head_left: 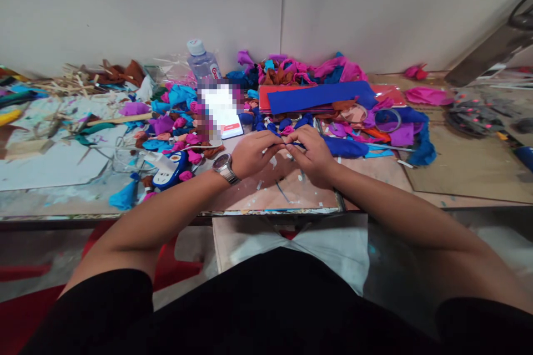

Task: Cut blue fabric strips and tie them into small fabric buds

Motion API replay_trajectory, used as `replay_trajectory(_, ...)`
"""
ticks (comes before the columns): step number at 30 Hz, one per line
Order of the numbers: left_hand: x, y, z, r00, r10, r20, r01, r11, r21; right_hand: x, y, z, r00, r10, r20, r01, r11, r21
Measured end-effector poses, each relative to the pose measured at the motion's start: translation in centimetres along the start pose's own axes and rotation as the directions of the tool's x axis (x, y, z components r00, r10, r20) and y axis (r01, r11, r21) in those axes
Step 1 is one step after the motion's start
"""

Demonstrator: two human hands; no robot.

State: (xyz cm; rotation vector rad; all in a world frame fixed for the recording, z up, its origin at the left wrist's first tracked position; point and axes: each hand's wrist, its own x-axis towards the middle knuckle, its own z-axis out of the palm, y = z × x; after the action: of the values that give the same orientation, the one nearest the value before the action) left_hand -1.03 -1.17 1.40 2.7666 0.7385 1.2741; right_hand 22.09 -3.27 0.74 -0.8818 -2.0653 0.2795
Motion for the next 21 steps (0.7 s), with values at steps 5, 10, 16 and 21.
replay_trajectory(5, -0.03, 0.14, 0.02, 0.999, -0.022, 0.035, 0.023, 0.999, -0.022, -0.04, -0.18, 0.03, 0.999, 0.008, 0.035, -0.007, 1.0, -0.027)
replay_trajectory(10, -0.02, 0.29, 0.13, 0.993, -0.108, 0.036, 0.109, 0.994, -0.025, -0.04, -0.01, 0.01, 0.999, 0.038, 0.016, -0.038, 0.999, -0.025)
replay_trajectory(16, -0.12, 0.16, 0.24, 0.993, -0.105, 0.045, 0.105, 0.994, -0.002, 0.04, 0.38, -0.14, 1.0, 0.01, 0.005, -0.01, 0.997, -0.08)
replay_trajectory(21, -0.28, -0.19, 0.37, 0.992, -0.106, 0.075, 0.101, 0.993, 0.064, 0.06, 0.39, -0.17, 1.0, -0.015, -0.017, 0.012, 0.992, -0.126)
